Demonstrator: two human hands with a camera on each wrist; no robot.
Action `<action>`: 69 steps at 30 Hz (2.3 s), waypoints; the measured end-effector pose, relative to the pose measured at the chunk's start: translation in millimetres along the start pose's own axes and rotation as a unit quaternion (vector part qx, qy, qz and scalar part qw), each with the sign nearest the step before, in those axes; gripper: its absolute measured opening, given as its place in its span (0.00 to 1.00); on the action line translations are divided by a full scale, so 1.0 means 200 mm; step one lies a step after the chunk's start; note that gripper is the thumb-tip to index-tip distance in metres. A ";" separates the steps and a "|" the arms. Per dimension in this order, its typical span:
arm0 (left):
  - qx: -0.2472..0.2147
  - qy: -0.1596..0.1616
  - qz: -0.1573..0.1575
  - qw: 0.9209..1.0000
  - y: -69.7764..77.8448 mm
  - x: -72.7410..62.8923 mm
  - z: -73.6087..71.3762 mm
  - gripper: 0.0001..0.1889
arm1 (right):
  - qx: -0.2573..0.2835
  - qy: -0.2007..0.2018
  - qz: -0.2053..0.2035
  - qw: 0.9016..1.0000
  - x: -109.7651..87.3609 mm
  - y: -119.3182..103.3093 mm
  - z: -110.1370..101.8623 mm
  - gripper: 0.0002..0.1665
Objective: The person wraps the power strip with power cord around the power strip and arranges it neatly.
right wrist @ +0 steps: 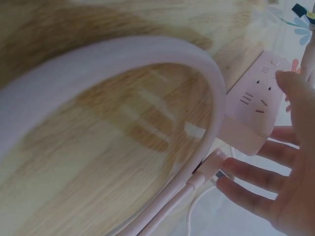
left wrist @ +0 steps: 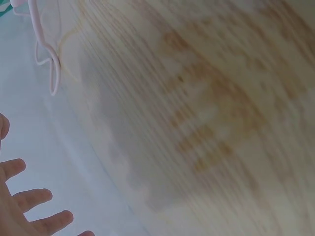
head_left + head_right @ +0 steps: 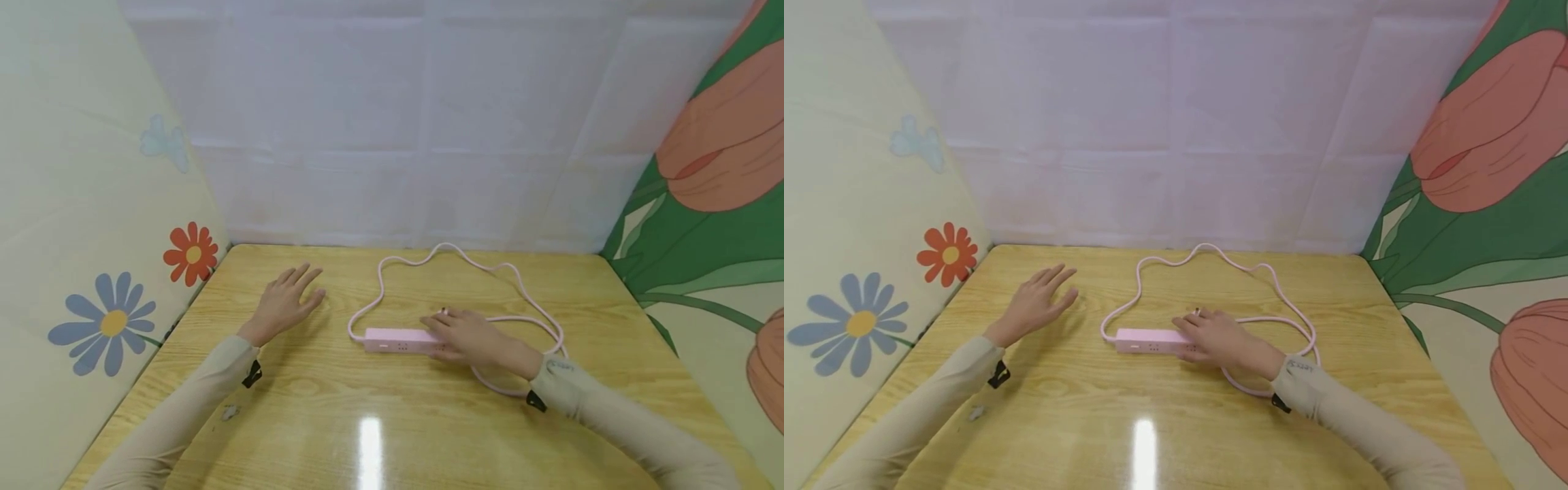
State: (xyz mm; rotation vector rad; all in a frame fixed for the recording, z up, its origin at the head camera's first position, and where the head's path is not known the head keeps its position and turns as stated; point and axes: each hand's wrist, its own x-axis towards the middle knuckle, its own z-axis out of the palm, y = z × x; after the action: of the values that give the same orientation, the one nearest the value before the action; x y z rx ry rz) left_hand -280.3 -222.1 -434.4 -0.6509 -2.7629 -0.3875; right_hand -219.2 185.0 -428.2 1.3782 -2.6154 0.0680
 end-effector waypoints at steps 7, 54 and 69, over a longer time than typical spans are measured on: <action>-0.018 0.001 -0.003 1.000 0.01 0.00 0.01 0.31 | -0.008 0.005 -0.009 1.000 0.02 -0.01 0.02 0.36; -0.025 -0.023 -0.005 0.999 0.03 0.00 0.03 0.30 | 0.117 -0.078 0.041 0.989 0.06 -0.03 0.00 0.22; -0.029 -0.013 0.013 0.999 0.04 0.01 0.04 0.30 | 0.115 -0.062 0.072 0.989 0.07 0.01 -0.02 0.26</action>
State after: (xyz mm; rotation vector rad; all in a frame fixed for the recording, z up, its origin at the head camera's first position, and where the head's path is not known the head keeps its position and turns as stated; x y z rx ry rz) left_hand -279.2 -211.6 -439.2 -0.7092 -2.7750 -0.4577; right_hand -227.2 175.6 -422.5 1.2954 -2.8844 0.3245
